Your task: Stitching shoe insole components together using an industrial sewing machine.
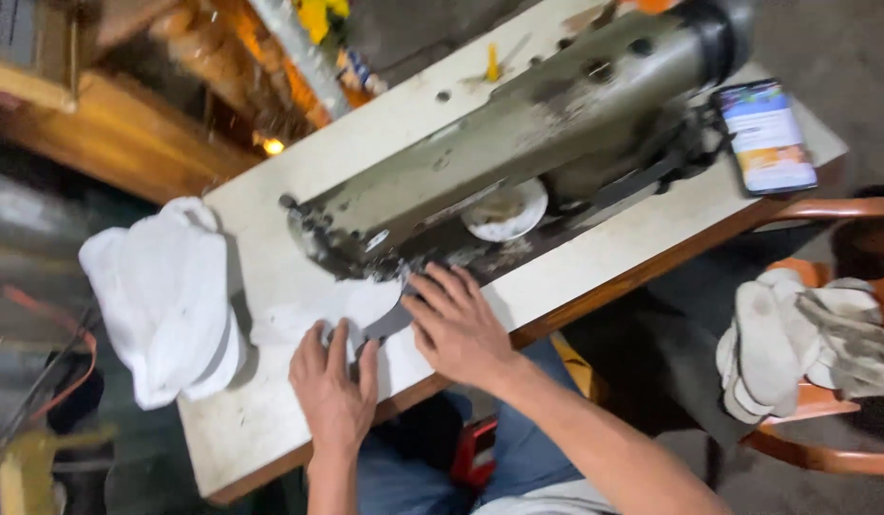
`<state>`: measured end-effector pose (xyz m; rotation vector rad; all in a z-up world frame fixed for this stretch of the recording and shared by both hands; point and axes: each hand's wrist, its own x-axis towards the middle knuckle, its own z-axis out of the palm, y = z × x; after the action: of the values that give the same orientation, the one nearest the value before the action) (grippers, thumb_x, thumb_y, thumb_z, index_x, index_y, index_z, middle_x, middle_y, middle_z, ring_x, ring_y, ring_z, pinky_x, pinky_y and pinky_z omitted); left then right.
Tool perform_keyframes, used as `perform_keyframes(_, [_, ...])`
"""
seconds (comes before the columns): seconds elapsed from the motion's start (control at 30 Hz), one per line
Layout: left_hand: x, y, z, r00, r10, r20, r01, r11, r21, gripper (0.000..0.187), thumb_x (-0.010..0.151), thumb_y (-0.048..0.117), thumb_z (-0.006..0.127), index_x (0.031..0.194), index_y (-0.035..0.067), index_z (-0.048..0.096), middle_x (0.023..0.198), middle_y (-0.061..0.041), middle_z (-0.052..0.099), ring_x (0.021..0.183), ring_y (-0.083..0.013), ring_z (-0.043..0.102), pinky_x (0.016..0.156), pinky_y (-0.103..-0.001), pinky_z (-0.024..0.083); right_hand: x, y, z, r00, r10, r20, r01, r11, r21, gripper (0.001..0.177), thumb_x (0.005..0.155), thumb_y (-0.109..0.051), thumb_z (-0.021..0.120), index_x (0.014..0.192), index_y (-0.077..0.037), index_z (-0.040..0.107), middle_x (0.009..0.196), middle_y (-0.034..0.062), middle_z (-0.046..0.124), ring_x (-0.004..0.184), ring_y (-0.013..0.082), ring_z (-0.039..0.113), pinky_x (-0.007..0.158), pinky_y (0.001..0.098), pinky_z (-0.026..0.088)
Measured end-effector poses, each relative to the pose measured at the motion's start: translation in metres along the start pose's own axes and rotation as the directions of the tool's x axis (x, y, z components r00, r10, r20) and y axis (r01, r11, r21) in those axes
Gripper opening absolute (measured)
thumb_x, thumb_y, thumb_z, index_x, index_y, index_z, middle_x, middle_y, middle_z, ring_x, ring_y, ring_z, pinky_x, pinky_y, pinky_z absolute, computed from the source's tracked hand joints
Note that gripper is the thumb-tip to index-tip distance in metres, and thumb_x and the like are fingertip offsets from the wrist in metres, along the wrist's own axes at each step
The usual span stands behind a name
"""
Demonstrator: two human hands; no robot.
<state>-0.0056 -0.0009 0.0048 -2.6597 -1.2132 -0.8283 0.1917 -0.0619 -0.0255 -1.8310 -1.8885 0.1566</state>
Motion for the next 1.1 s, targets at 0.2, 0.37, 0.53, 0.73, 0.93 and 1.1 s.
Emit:
perform_keyframes(0.2, [-0.015, 0.022, -0.006, 0.996, -0.08, -0.051, 0.083, 0.994, 0.076, 0.043, 0.097, 0.045, 0.065, 0.125, 0.013, 0.07, 0.123, -0.014, 0.062, 0.108, -0.0353, 0.056, 0.096, -0.048, 0.043, -0.001, -0.003, -0.006, 0.966, -0.092, -0.242, 0.094, 0.996, -0.004, 0.036, 0.101, -0.025, 0.056, 0.13, -0.007, 0.069, 0.146, 0.0132, 0.059, 0.141, 0.0325, 0.045, 0.121, 0.0533, 0.031])
perform_keyframes(0.37, [-0.023, 0.036, -0.012, 0.996, -0.079, -0.029, 0.081, 0.994, 0.067, 0.042, 0.099, 0.044, 0.063, 0.124, 0.01, 0.067, 0.123, -0.012, 0.064, 0.109, -0.0315, 0.059, 0.102, -0.049, 0.042, -0.001, -0.005, -0.01, 0.955, -0.118, -0.273, 0.115, 0.993, -0.027, 0.032, 0.099, -0.02, 0.058, 0.126, -0.007, 0.07, 0.142, 0.0127, 0.061, 0.139, 0.0328, 0.048, 0.118, 0.0532, 0.036])
perform_keyframes(0.53, [-0.031, 0.034, -0.014, 0.997, -0.072, 0.009, 0.072, 0.997, -0.015, 0.036, 0.099, 0.037, 0.065, 0.121, 0.009, 0.068, 0.12, -0.01, 0.065, 0.107, -0.031, 0.06, 0.103, -0.051, 0.043, 0.0, -0.005, -0.011, 0.952, -0.13, -0.279, 0.122, 0.992, -0.045, 0.03, 0.099, -0.02, 0.058, 0.124, -0.008, 0.071, 0.141, 0.0126, 0.062, 0.138, 0.0331, 0.049, 0.116, 0.0533, 0.038])
perform_keyframes(0.73, [-0.056, 0.02, -0.012, 0.967, -0.247, 0.053, 0.243, 0.967, 0.074, 0.061, 0.099, 0.048, 0.06, 0.146, 0.01, 0.054, 0.154, -0.023, 0.048, 0.148, -0.0409, 0.039, 0.119, -0.056, 0.031, 0.0, -0.005, -0.011, 0.949, -0.135, -0.285, 0.133, 0.991, -0.027, 0.03, 0.098, -0.018, 0.061, 0.124, -0.008, 0.071, 0.14, 0.0118, 0.062, 0.138, 0.0319, 0.049, 0.115, 0.0531, 0.039])
perform_keyframes(0.93, [-0.059, 0.05, -0.035, 0.98, -0.194, 0.044, 0.19, 0.979, 0.078, 0.044, 0.098, 0.042, 0.064, 0.129, 0.01, 0.066, 0.136, -0.014, 0.062, 0.122, -0.0326, 0.055, 0.098, -0.046, 0.045, 0.0, -0.006, -0.011, 0.948, -0.128, -0.293, 0.124, 0.992, -0.032, 0.028, 0.098, -0.019, 0.061, 0.121, -0.007, 0.072, 0.139, 0.0116, 0.063, 0.137, 0.0318, 0.05, 0.115, 0.0532, 0.039])
perform_keyframes(1.1, [-0.074, 0.044, -0.025, 0.969, -0.245, 0.031, 0.245, 0.969, 0.018, 0.044, 0.097, 0.038, 0.065, 0.131, 0.01, 0.065, 0.146, -0.02, 0.053, 0.138, -0.0385, 0.048, 0.108, -0.052, 0.044, 0.0, -0.003, -0.008, 0.958, -0.128, -0.258, 0.122, 0.992, -0.042, 0.031, 0.098, -0.019, 0.06, 0.125, -0.01, 0.072, 0.141, 0.0115, 0.062, 0.139, 0.0323, 0.048, 0.115, 0.0539, 0.038])
